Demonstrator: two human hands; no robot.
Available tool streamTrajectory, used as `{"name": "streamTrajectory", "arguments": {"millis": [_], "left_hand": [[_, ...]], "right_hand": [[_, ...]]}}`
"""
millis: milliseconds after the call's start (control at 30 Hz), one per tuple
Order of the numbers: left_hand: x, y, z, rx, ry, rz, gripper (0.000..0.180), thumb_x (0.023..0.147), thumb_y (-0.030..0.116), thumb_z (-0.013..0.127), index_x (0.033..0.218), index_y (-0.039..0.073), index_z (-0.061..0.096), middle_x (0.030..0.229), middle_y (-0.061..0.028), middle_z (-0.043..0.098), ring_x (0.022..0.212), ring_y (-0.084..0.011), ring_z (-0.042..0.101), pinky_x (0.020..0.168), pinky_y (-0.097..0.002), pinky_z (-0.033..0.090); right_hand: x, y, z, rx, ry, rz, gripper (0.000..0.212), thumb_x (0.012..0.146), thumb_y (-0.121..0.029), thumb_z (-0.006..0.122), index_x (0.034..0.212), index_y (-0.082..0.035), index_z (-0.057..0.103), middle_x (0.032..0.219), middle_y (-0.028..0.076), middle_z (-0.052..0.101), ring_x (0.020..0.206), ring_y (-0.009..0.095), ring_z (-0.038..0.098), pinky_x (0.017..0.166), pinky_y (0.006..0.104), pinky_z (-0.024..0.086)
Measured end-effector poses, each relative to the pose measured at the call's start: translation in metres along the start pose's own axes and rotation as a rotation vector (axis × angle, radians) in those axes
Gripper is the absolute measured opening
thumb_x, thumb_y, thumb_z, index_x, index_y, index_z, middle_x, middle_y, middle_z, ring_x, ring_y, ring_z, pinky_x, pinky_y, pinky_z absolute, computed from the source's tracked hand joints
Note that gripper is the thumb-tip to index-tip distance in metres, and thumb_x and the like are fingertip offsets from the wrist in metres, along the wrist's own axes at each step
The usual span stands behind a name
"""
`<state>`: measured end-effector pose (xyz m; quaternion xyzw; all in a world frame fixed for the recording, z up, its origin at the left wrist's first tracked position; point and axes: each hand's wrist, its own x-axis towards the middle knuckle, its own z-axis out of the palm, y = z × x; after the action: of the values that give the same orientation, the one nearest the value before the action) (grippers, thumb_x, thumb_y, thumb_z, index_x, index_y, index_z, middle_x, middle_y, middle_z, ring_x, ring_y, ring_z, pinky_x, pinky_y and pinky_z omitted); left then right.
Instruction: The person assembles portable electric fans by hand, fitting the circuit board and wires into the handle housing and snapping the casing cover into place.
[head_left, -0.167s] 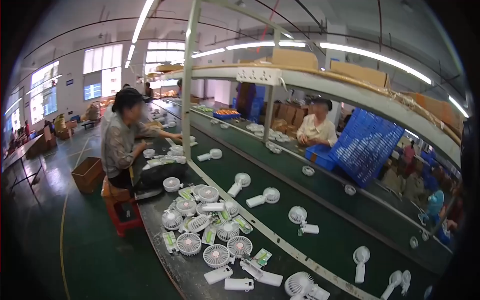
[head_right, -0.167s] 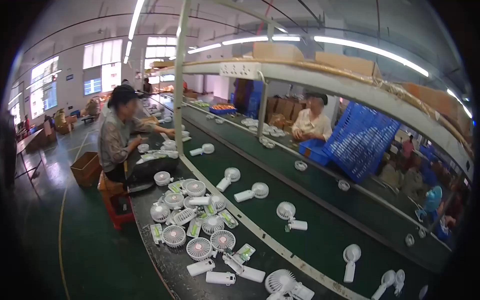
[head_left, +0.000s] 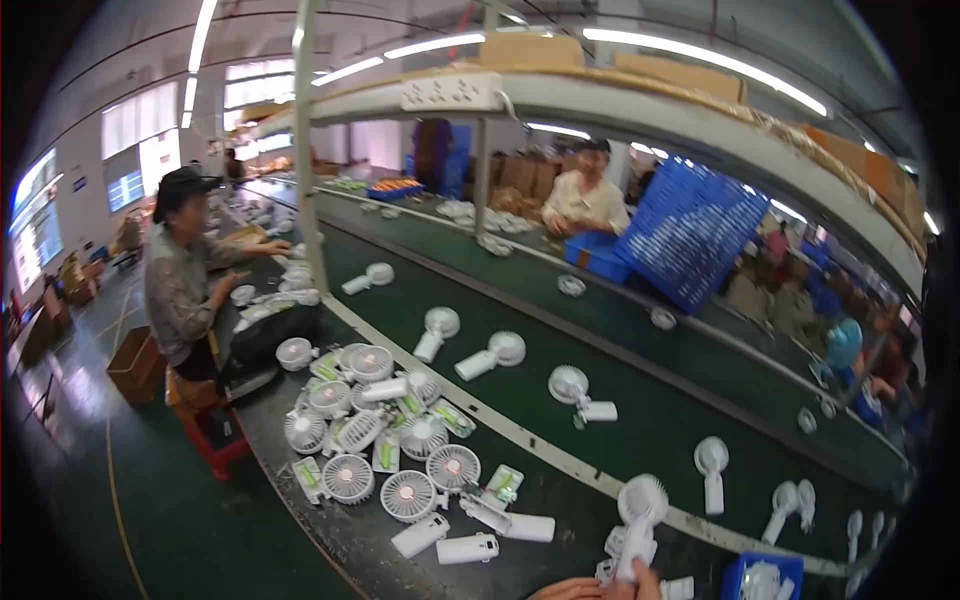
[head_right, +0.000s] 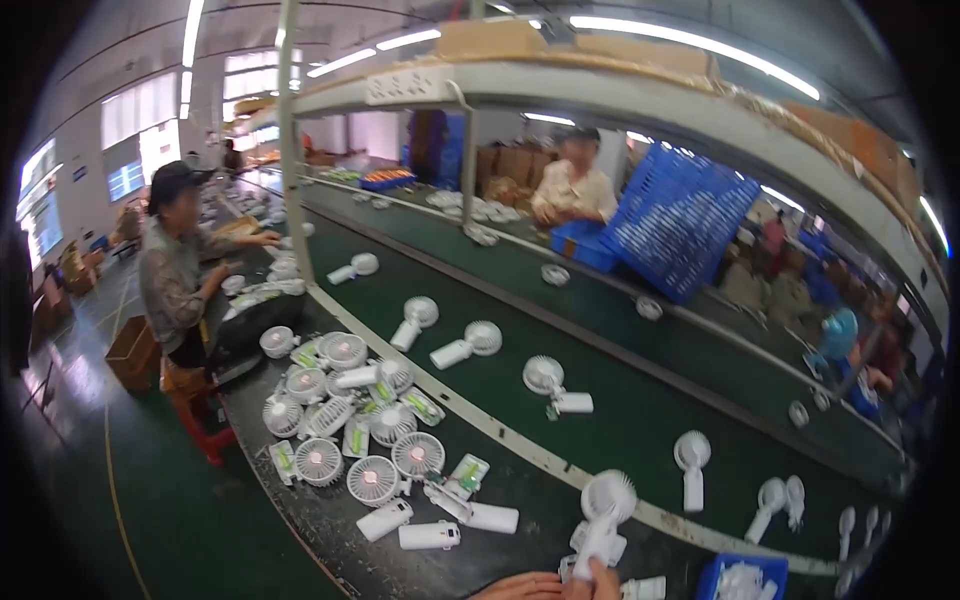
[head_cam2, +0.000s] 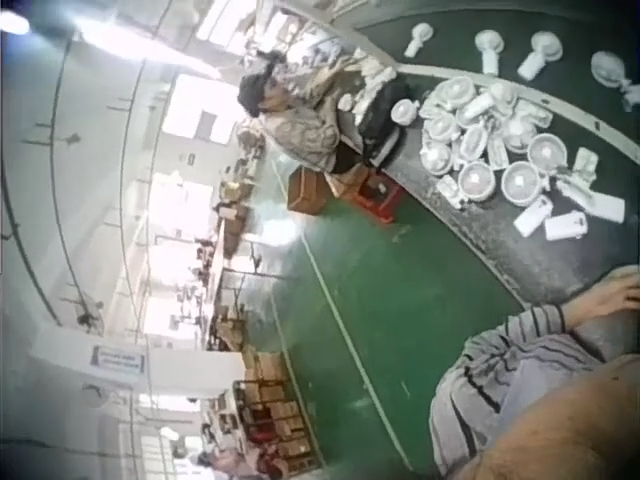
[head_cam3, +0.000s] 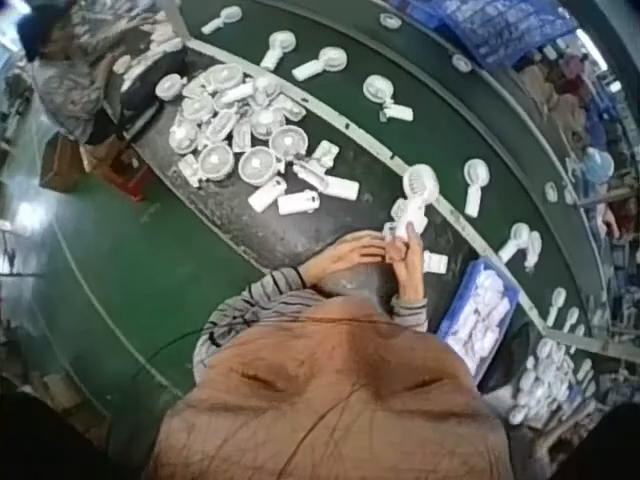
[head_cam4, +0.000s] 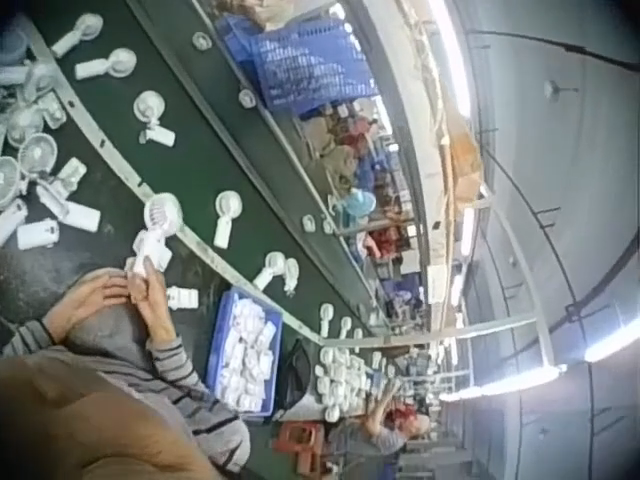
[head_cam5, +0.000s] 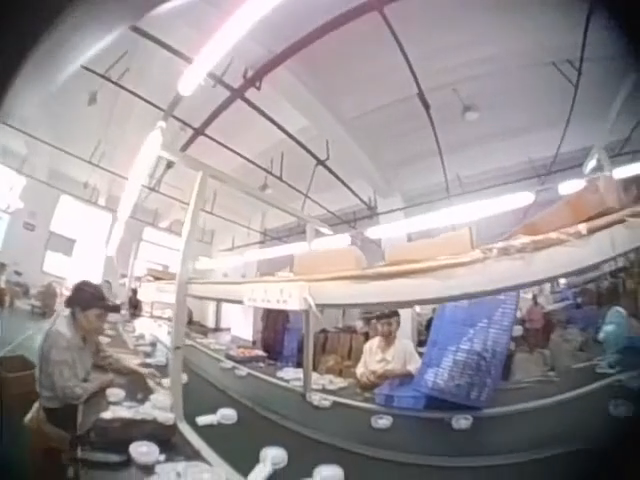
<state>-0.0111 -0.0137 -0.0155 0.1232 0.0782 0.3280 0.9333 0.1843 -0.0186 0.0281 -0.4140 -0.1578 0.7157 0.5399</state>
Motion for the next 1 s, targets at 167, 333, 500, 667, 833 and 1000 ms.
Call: {"name": "streamTrajectory", "arguments": {"millis": [167, 333, 500, 667, 833, 1000], "left_hand": [[0.006, 0.002, 0.004, 0.018, 0.065, 0.032, 0.033, 0.091, 0.016, 0.054, 0.119, 0.0, 0.049, 0.114, -0.0166, 0.056, 0.107, -0.0271, 0.055, 0.096, -0.0408, 0.043], [0.002, 0.002, 0.007, -0.013, 0.065, 0.039, 0.03, 0.09, 0.013, 0.054, 0.116, 0.0, 0.052, 0.109, -0.0155, 0.059, 0.104, -0.0264, 0.057, 0.094, -0.0401, 0.044], [0.014, 0.002, 0.005, -0.012, 0.098, 0.014, 0.03, 0.09, 0.014, 0.055, 0.116, 0.001, 0.052, 0.107, -0.0144, 0.06, 0.101, -0.0256, 0.059, 0.093, -0.0386, 0.045], [0.009, 0.01, 0.003, 0.043, 0.2, 0.06, 0.031, 0.09, 0.009, 0.052, 0.117, -0.004, 0.048, 0.111, -0.0205, 0.057, 0.106, -0.0326, 0.055, 0.098, -0.047, 0.041], [0.01, -0.007, -0.005, 0.005, 0.131, 0.021, 0.031, 0.092, 0.012, 0.05, 0.118, -0.005, 0.047, 0.111, -0.02, 0.057, 0.108, -0.0312, 0.054, 0.1, -0.0422, 0.039], [0.008, -0.003, 0.002, 0.053, 0.115, -0.017, 0.03, 0.093, 0.011, 0.049, 0.119, -0.003, 0.047, 0.113, -0.0185, 0.056, 0.108, -0.0284, 0.055, 0.1, -0.0402, 0.04]], "right_hand": [[0.063, -0.06, 0.003, 0.004, 0.174, 0.023, 0.039, 0.087, -0.037, 0.057, 0.07, -0.003, 0.049, 0.045, -0.006, 0.031, 0.034, 0.005, 0.029, 0.032, 0.0202, 0.022], [0.143, -0.11, -0.044, 0.065, 0.24, -0.127, 0.027, 0.087, -0.019, 0.06, 0.097, 0.006, 0.054, 0.069, 0.006, 0.058, 0.053, 0.012, 0.054, 0.046, 0.023, 0.045], [0.126, -0.115, -0.051, -0.111, 0.352, -0.409, 0.036, 0.085, -0.003, 0.055, 0.12, 0.002, 0.047, 0.093, 0.017, 0.064, 0.072, 0.018, 0.061, 0.059, 0.0272, 0.049], [0.1, -0.107, -0.023, -0.194, 0.294, -0.353, 0.033, 0.085, -0.006, 0.058, 0.116, 0.001, 0.051, 0.093, 0.011, 0.064, 0.075, 0.014, 0.06, 0.059, 0.0235, 0.046], [-0.003, -0.167, 0.056, 0.027, -0.005, -0.849, 0.033, 0.081, -0.019, 0.06, 0.111, -0.005, 0.055, 0.088, 0.007, 0.061, 0.071, 0.014, 0.058, 0.058, 0.0262, 0.047], [-0.138, -0.185, 0.137, -0.651, -2.009, -0.431, 0.023, 0.089, -0.014, 0.039, 0.084, 0.001, 0.055, 0.076, 0.013, 0.052, 0.073, 0.036, 0.053, 0.062, 0.0428, 0.046]]}}
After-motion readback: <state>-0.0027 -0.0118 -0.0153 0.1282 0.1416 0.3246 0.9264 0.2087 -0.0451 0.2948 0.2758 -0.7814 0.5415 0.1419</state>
